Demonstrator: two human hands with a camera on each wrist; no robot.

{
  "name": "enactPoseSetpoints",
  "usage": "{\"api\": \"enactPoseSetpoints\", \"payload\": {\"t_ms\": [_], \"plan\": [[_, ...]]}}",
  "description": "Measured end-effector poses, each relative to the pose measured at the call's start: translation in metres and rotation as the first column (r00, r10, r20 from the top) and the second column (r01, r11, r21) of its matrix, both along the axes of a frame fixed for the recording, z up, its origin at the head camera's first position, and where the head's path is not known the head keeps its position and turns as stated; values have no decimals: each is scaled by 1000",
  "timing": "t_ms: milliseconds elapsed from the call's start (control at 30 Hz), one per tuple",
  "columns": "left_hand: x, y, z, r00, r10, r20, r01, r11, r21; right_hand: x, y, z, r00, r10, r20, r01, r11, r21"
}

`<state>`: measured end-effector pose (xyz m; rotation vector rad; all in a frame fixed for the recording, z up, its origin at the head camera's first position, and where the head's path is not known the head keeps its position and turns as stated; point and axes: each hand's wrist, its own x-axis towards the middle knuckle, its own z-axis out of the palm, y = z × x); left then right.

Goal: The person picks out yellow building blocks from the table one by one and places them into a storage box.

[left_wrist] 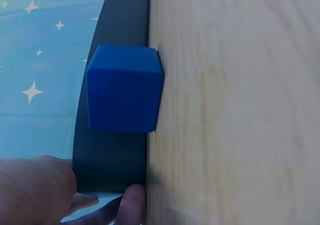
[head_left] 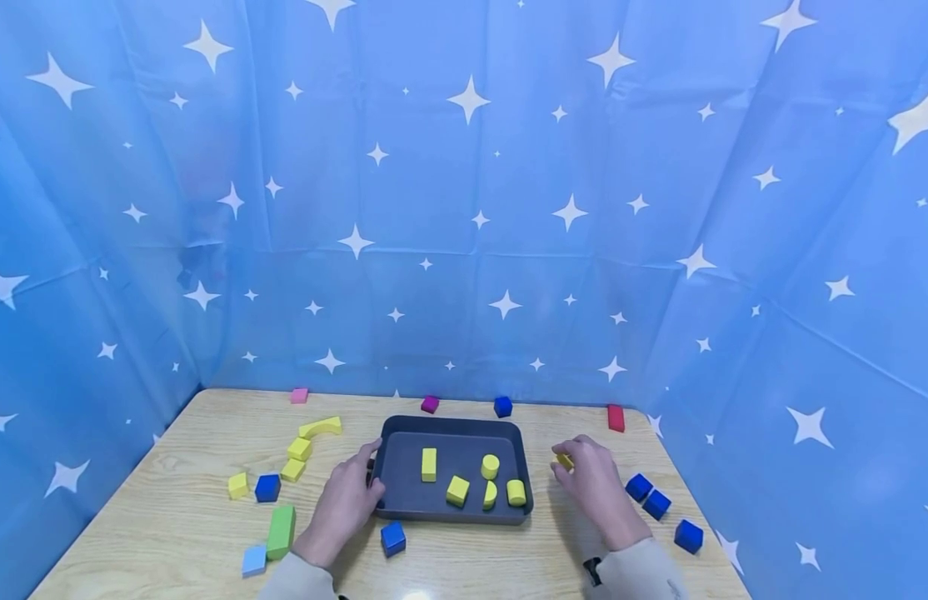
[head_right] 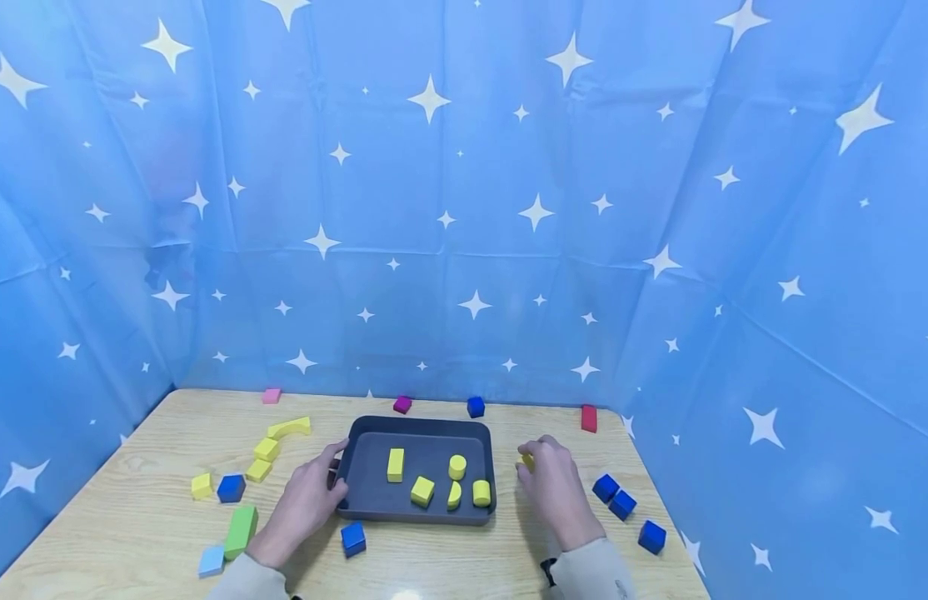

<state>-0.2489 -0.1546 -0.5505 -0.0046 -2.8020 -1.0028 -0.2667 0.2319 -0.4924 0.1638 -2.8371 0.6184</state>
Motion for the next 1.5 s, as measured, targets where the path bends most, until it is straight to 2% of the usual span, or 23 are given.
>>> {"api": "enactPoseSetpoints", "payload": {"t_ms": [600, 1000, 1200, 1500], "plan": [[-2, -1, -1, 1000, 3, 15, -3, 1000, 13, -11, -41, -1, 995, 96, 9, -95, 993, -66], [-1, -1, 0, 1000, 1, 19, -1, 1000, 21, -13, -56, -4, 981, 195, 25, -194, 980, -36], [-1, 0, 2, 1000, 2, 2, -2, 1000, 11, -15, -56, -6, 969, 247, 18, -247, 969, 0], [0, -1, 2, 1000, 8, 20, -8, 1000, 10, -17, -55, -10, 949, 314, 16, -314, 948, 55]]}}
